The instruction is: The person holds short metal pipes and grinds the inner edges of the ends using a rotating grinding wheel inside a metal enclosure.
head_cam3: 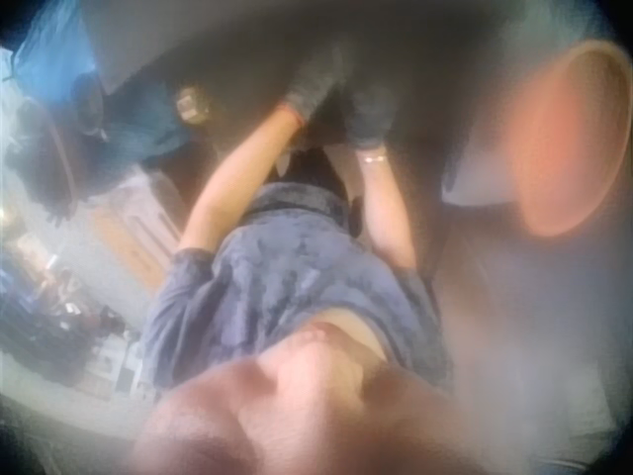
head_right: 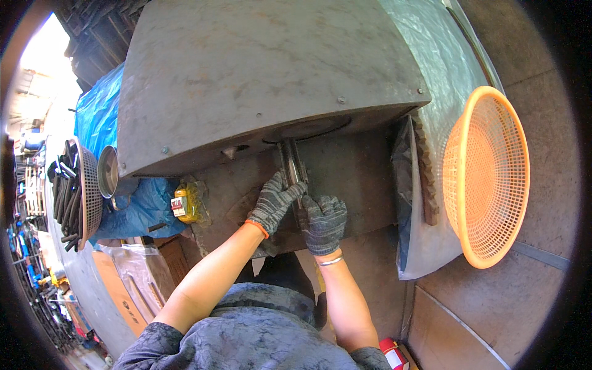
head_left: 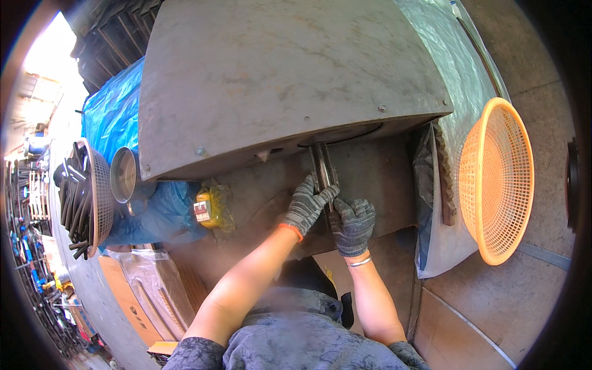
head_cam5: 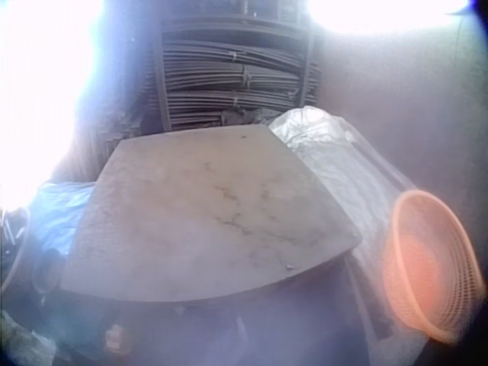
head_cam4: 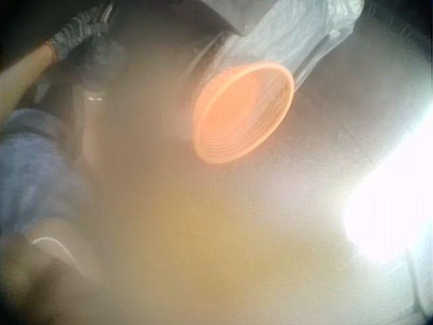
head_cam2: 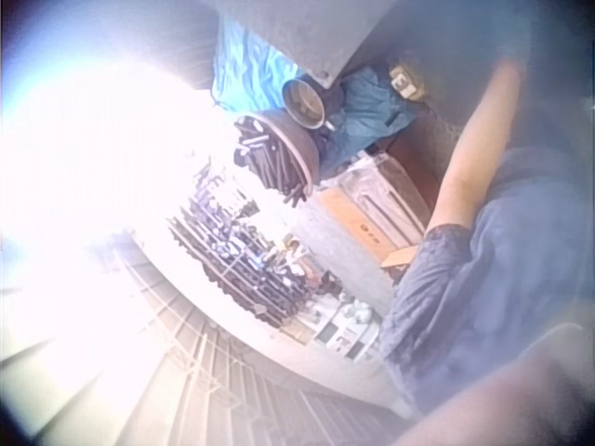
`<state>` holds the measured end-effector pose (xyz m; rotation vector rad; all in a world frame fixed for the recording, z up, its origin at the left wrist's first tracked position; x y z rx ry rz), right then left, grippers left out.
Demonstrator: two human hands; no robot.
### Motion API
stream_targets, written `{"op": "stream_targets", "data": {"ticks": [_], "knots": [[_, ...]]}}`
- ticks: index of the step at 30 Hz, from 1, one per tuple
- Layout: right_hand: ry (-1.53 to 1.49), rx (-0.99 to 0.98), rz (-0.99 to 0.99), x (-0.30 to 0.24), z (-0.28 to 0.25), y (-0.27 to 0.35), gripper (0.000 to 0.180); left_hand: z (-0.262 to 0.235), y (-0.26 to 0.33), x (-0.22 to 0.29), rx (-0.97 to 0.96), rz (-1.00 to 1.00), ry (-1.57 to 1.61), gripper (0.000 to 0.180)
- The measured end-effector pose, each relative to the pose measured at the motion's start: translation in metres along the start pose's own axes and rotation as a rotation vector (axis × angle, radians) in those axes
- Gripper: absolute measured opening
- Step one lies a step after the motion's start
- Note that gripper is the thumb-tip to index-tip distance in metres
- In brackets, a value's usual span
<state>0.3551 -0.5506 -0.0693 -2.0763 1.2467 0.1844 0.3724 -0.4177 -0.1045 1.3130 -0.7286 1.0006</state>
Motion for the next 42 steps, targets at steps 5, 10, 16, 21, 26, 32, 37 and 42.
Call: {"op": "stream_targets", "data": {"ticks": [5,10,16,21,26,32,37,42], "knots": [[0.0,-0.035,0.005,0.0,-0.001,0.0,0.02,-0.001,-0.003,-0.009,-0.023,0.024,0.031,0.041],[0.02,-0.013,-0.021,0.0,0.001,0.0,0.025,0.0,-0.001,-0.002,-0.022,0.024,0.004,0.04],[0.058,-0.061,-0.03,-0.002,-0.001,-0.002,0.023,-0.001,-0.001,-0.001,-0.019,0.011,0.001,0.036],[-0.022,0.013,0.058,-0.003,-0.005,-0.005,0.021,-0.001,0.0,-0.002,-0.033,0.018,0.063,0.035],[0.005,0.057,-0.014,-0.002,0.0,0.0,0.018,0.002,0.002,0.003,-0.024,0.001,0.071,0.035],[0.045,0.002,-0.064,-0.001,0.002,0.003,0.027,0.0,0.0,-0.001,-0.031,0.0,0.068,0.036],[-0.021,0.068,0.004,-0.004,-0.002,-0.004,0.02,-0.002,-0.002,-0.007,-0.032,0.028,0.069,0.038],[0.006,0.06,-0.011,0.0,0.002,0.005,0.024,0.001,0.0,0.0,-0.027,0.01,0.057,0.037]]}}
Point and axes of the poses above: each hand's wrist, its own y-axis away from the middle knuckle, its own z-axis out of the palm, x = y × z, the point moved 3 cm from there along -y, towards the middle knuckle
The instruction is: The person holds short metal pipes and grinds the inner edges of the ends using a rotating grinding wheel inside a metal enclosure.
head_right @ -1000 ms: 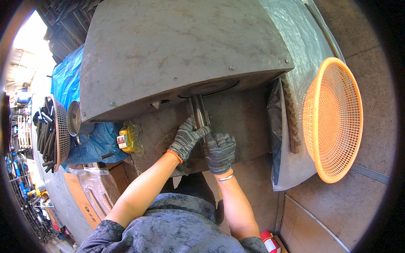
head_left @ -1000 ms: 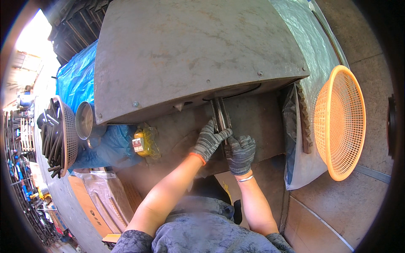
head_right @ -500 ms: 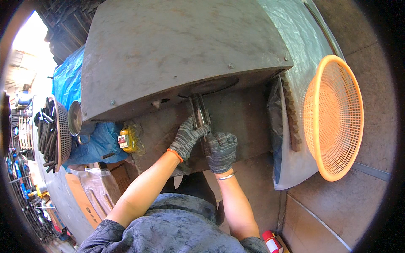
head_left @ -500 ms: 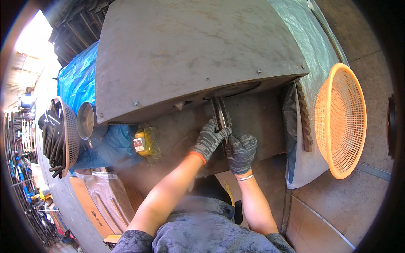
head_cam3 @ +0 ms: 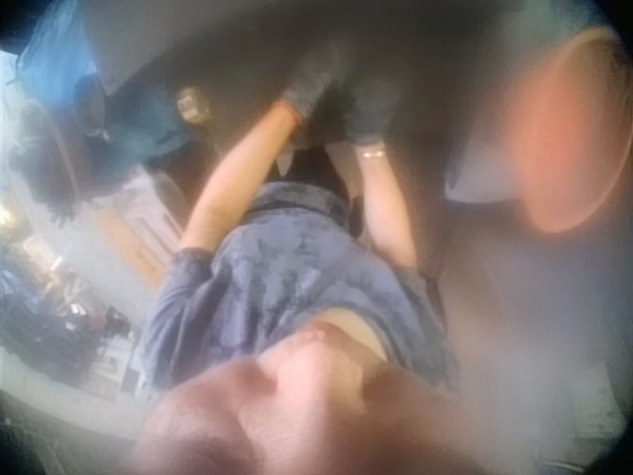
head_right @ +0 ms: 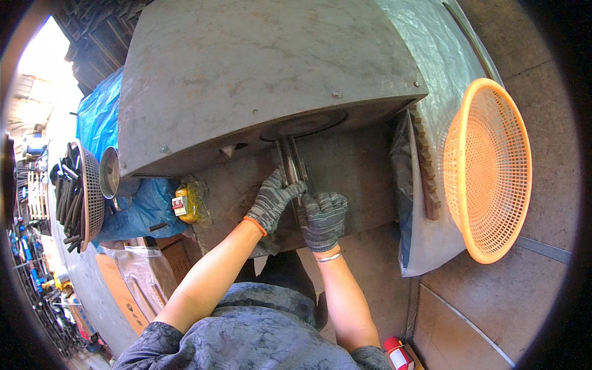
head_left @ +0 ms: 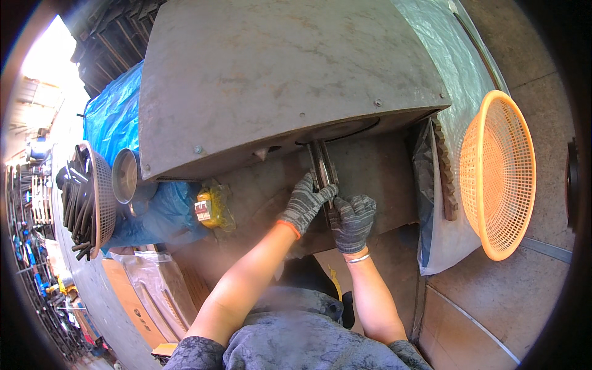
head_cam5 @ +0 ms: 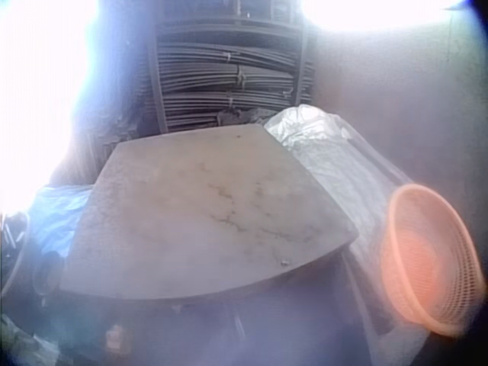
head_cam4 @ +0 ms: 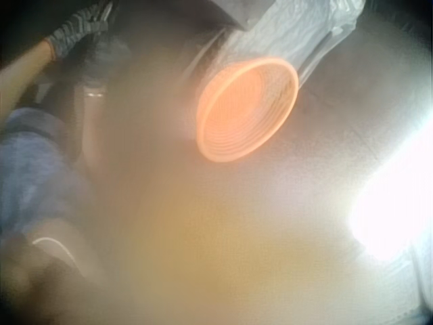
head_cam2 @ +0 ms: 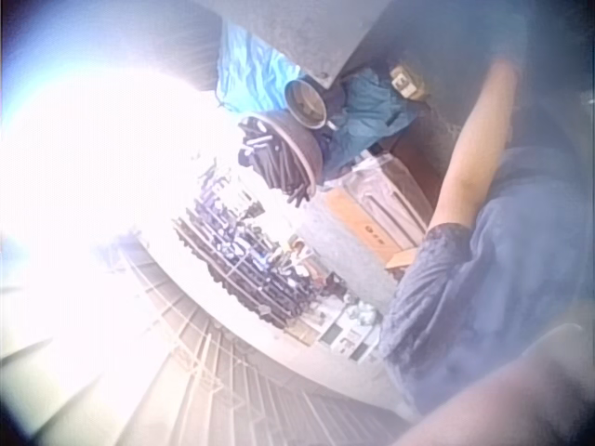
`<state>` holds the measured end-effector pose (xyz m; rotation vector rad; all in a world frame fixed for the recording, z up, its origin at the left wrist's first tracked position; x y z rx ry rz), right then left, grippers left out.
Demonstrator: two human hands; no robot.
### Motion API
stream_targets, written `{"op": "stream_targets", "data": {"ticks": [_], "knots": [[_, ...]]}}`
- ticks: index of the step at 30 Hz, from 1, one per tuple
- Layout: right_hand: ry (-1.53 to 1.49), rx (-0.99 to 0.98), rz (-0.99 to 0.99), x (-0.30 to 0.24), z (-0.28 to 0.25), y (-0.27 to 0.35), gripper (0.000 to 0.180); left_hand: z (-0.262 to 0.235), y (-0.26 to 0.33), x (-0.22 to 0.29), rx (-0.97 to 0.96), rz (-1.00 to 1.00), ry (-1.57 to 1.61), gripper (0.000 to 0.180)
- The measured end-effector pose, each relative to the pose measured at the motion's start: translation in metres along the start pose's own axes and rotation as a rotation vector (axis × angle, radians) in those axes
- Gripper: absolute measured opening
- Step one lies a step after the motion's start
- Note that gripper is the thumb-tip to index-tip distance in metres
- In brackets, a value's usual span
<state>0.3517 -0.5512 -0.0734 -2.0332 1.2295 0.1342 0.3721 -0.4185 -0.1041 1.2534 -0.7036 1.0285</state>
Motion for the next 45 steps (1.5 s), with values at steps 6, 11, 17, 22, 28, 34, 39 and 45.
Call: {"op": "stream_targets", "data": {"ticks": [6,11,17,22,28,34,39,45], "knots": [[0.079,-0.047,-0.099,-0.004,-0.002,-0.006,0.022,-0.001,0.0,0.0,0.004,-0.011,0.001,0.034],[-0.005,-0.018,-0.022,-0.002,-0.002,-0.005,0.023,-0.001,0.001,0.001,0.013,0.011,0.0,0.033],[0.068,-0.065,-0.111,-0.004,-0.002,-0.005,0.023,-0.002,0.001,-0.001,0.012,-0.011,0.011,0.033],[0.003,-0.007,-0.037,-0.003,-0.003,-0.007,0.025,0.0,0.003,0.005,0.015,-0.026,0.021,0.032],[0.071,-0.097,-0.085,-0.005,-0.004,-0.009,0.025,-0.001,0.002,0.001,0.016,-0.01,0.028,0.031],[0.036,-0.043,-0.047,-0.002,-0.002,-0.009,0.022,0.0,0.004,0.005,0.017,-0.034,0.023,0.032],[0.095,-0.114,-0.083,-0.008,-0.005,-0.012,0.015,-0.003,0.0,-0.004,0.001,-0.007,0.056,0.033],[0.056,-0.091,-0.004,-0.004,-0.005,-0.011,0.014,-0.003,0.0,-0.006,0.018,-0.041,0.03,0.029]]}}
Point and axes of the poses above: each hand's wrist, its own y-axis away from the middle knuckle, its own z-axis out of the palm, x = y × z, the point moved 3 cm from there along -y, towards the middle knuckle
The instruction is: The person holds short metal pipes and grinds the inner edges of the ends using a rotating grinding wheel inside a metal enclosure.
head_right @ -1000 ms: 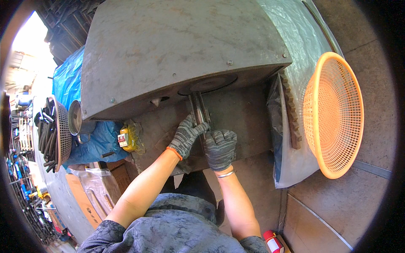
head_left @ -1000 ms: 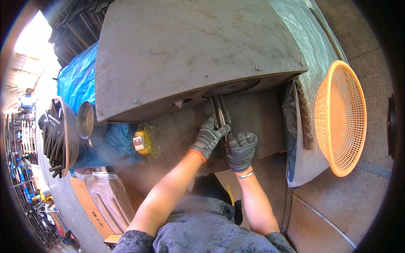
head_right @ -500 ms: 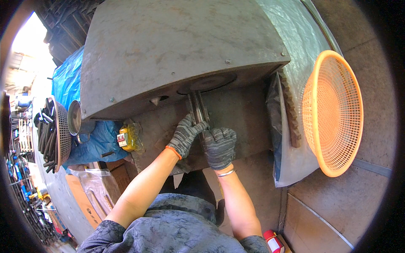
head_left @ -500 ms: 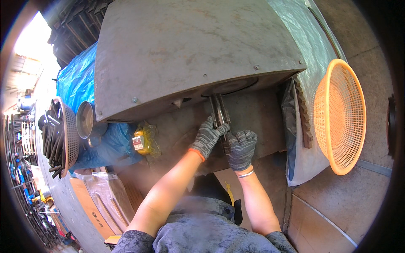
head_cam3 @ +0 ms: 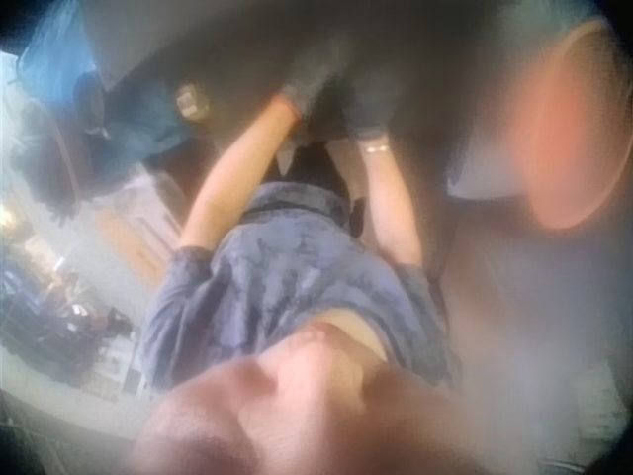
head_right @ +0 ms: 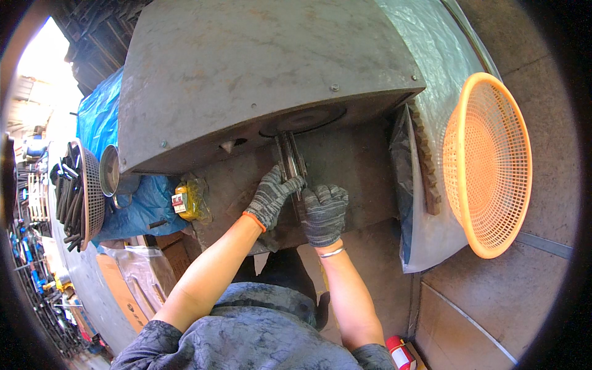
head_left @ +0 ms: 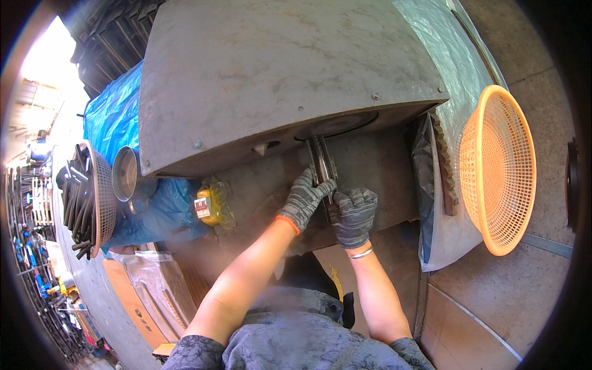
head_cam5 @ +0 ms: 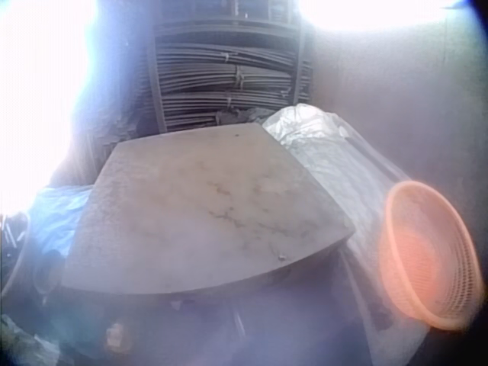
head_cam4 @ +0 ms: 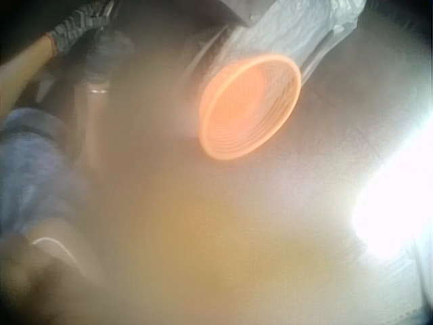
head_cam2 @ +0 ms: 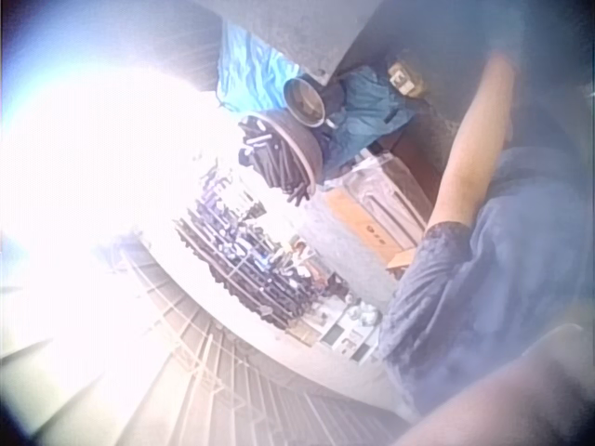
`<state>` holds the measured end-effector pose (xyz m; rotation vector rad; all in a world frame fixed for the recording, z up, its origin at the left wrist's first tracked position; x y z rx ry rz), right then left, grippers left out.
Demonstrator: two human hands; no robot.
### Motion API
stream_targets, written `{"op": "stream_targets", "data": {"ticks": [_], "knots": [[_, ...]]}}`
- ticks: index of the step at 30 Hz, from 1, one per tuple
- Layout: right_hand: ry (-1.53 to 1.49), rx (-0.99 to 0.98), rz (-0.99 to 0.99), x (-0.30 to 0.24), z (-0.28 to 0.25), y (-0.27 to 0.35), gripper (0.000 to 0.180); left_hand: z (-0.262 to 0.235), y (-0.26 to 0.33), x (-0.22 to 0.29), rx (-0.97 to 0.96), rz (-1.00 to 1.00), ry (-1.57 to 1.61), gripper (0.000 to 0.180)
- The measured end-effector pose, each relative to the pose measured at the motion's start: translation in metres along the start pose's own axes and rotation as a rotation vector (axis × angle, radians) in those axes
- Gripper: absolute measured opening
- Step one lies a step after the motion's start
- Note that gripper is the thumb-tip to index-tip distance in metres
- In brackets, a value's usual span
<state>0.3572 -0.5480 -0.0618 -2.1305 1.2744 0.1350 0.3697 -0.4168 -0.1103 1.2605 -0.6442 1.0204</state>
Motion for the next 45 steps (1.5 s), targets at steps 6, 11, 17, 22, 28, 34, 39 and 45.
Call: {"op": "stream_targets", "data": {"ticks": [6,11,17,22,28,34,39,45], "knots": [[0.078,0.013,-0.072,-0.001,0.001,0.0,0.015,0.003,0.004,0.006,-0.028,0.006,0.091,0.03],[-0.016,0.022,-0.004,0.002,-0.001,0.004,0.016,0.003,0.004,0.007,-0.012,0.009,0.043,0.032],[0.03,0.018,-0.095,-0.002,-0.004,0.0,0.017,0.001,0.003,0.006,-0.036,0.033,0.046,0.036],[-0.02,0.031,-0.04,0.001,-0.006,0.003,0.015,0.001,0.006,0.014,0.004,-0.006,-0.067,0.04],[0.038,0.019,-0.116,0.001,-0.002,0.003,0.017,0.004,0.008,0.017,-0.002,0.002,0.01,0.04],[-0.026,0.054,-0.04,0.0,-0.005,0.004,0.018,0.001,0.005,0.009,-0.023,-0.019,0.013,0.04],[0.001,0.042,-0.132,0.004,0.0,0.008,0.02,0.003,0.008,0.018,0.015,-0.038,-0.067,0.042],[0.01,0.043,-0.085,0.003,-0.001,0.006,0.021,0.001,0.008,0.018,-0.028,-0.064,-0.005,0.048]]}}
Point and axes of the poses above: each hand's wrist, its own y-axis away from the middle knuckle, its own z-axis out of the palm, x = y × z, the point moved 3 cm from there along -y, towards the middle knuckle
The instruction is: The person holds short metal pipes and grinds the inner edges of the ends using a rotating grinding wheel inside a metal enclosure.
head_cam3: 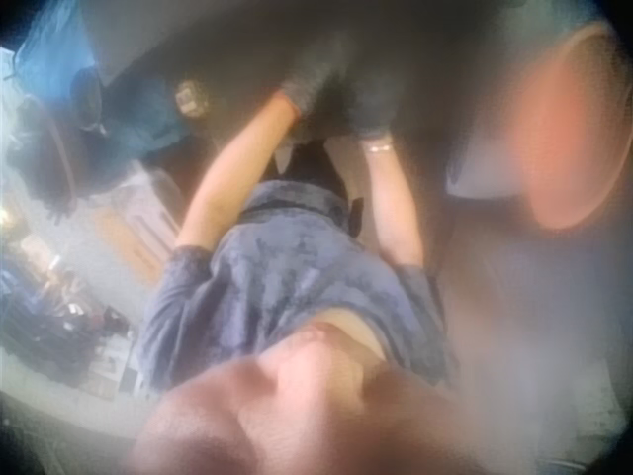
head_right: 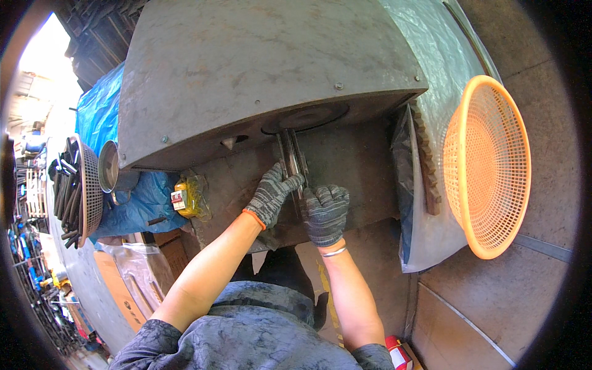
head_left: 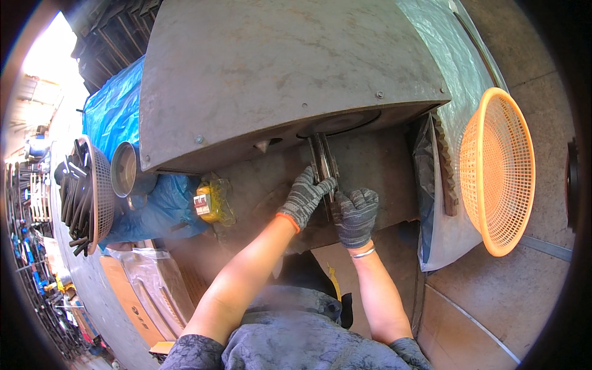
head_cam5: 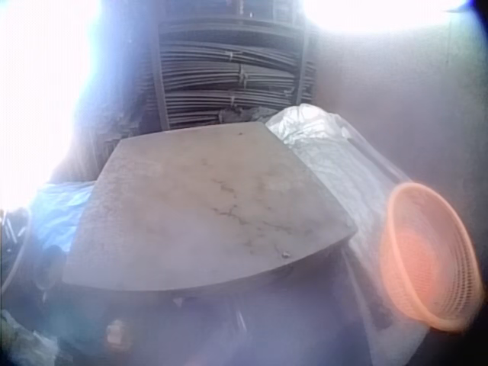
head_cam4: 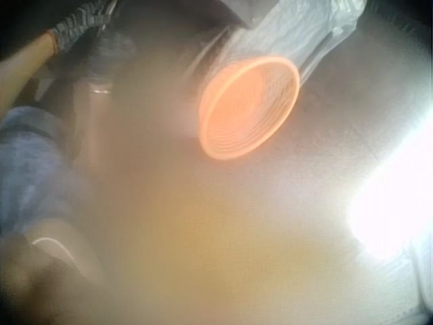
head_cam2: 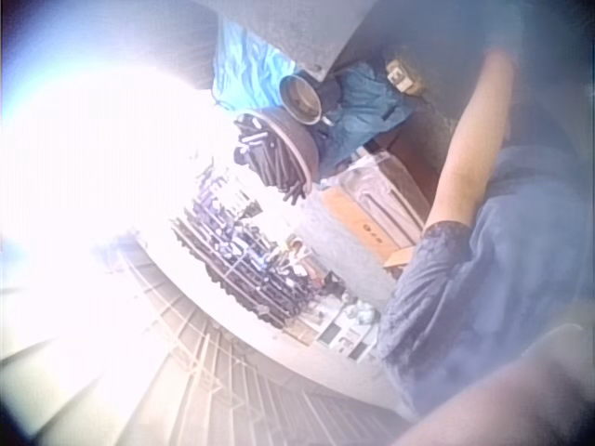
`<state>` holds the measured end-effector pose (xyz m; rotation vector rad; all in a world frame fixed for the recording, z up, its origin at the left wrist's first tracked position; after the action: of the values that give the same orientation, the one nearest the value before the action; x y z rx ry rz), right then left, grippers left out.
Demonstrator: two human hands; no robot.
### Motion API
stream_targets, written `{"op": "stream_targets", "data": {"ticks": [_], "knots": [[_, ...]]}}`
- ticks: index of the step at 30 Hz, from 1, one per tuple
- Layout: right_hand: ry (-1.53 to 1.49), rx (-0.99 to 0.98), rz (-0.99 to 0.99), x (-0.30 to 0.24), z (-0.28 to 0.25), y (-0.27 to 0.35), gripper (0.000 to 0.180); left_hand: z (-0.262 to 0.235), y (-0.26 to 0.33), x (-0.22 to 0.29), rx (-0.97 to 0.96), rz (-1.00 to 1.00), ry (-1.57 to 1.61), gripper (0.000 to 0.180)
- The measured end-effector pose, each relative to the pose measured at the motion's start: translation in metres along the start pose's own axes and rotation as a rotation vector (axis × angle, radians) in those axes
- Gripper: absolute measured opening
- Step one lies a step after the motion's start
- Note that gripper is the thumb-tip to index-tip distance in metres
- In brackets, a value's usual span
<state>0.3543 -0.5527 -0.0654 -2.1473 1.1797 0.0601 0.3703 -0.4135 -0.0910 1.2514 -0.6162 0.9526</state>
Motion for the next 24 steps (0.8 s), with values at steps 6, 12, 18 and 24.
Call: {"op": "stream_targets", "data": {"ticks": [6,12,18,24], "knots": [[0.011,-0.021,-0.043,-0.003,-0.002,-0.003,0.02,0.002,0.002,0.003,0.027,0.0,0.013,0.05],[-0.023,-0.018,0.018,-0.001,-0.002,-0.001,0.018,0.002,0.003,0.004,0.0,0.01,0.001,0.048],[0.048,-0.035,-0.104,-0.005,-0.003,-0.005,0.019,0.0,-0.002,-0.007,-0.02,0.084,0.069,0.049],[-0.049,0.009,0.031,0.0,-0.004,-0.003,0.019,0.002,0.003,0.003,0.021,-0.002,-0.007,0.054]]}}
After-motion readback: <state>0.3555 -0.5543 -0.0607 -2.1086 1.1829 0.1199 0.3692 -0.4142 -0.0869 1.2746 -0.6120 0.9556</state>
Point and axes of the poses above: each hand's wrist, its own y-axis away from the middle knuckle, its own z-axis out of the palm, x = y × z, the point moved 3 cm from there along -y, towards the middle knuckle
